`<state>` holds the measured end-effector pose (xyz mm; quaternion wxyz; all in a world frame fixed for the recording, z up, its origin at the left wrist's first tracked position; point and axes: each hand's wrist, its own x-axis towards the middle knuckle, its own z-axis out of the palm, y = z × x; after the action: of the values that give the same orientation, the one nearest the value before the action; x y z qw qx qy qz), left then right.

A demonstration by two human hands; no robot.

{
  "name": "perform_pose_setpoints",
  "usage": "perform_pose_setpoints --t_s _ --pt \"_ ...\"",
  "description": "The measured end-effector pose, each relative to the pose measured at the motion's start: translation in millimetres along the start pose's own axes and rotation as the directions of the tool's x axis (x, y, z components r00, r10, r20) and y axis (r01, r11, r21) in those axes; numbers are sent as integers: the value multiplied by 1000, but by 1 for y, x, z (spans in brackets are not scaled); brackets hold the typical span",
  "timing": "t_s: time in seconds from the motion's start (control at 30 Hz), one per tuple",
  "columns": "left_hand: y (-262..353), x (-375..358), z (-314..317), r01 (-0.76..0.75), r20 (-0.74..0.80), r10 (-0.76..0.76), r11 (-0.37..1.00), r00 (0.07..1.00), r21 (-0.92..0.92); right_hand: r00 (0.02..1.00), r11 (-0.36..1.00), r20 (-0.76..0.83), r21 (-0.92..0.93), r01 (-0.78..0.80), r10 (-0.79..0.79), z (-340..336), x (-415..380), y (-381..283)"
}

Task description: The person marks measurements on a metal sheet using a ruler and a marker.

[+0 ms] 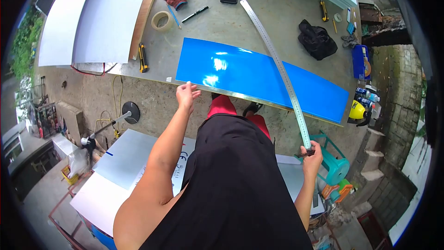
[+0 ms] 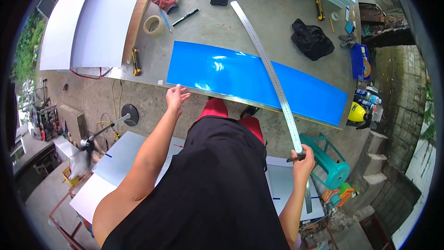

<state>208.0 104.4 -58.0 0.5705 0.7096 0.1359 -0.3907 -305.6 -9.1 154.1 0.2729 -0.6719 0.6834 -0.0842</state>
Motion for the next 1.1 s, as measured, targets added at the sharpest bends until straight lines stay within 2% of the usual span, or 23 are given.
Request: perform_pose_setpoints --t_s 0.03,0.1,0.13,0.27,0.37,0.4,0.47,0.5,0.57,0.6,0.7,0.77,0.83,0.9,1.03,1.1 --pt "-5 -8 3 -9 -6 9 1000 1000 -14 994 995 -59 -23 93 -94 -2 6 7" --pt "-13 -32 9 -103 -175 141 972 974 210 989 992 -73 14 128 -126 -9 14 16" --pt "-20 -45 18 -95 -162 127 977 979 192 982 983 -86 63 173 -168 -12 19 19" --pt "-37 -103 81 -69 196 49 993 979 98 955 945 -94 147 292 -281 -32 38 44" --pt "-30 -151 137 -50 459 25 998 888 43 933 921 -80 151 359 -351 -55 46 60" --pt "-24 -168 152 -57 451 33 998 892 39 918 903 -73 169 396 -389 -63 48 63" --pt "-10 -198 176 -112 572 93 994 815 -2 908 886 -35 210 414 -417 -78 52 73" --pt "-4 -207 183 -120 568 100 993 817 -2 906 882 -37 217 419 -421 -81 56 78" --pt "3 -222 192 -30 553 109 988 826 -150 880 858 -26 210 468 -473 -85 62 85" --pt "6 -227 191 -40 548 146 979 824 -201 884 860 -29 216 462 -467 -87 63 85" --pt "12 -228 177 -16 552 175 960 816 -280 813 801 35 196 565 -582 -90 70 72" --pt "17 -232 165 -102 513 224 961 829 -255 771 765 53 179 618 -635 -86 76 66" --pt "0 -217 147 -149 496 248 961 832 -232 768 769 85 175 615 -635 -82 80 65" --pt "-6 -219 138 -145 447 233 964 864 -224 752 753 73 145 642 -655 -76 84 67" --pt "-18 -215 124 -116 455 231 957 860 -266 757 757 71 157 634 -649 -67 91 67" --pt "-20 -216 122 -111 391 206 961 897 -252 753 753 79 167 636 -653 -64 94 68"
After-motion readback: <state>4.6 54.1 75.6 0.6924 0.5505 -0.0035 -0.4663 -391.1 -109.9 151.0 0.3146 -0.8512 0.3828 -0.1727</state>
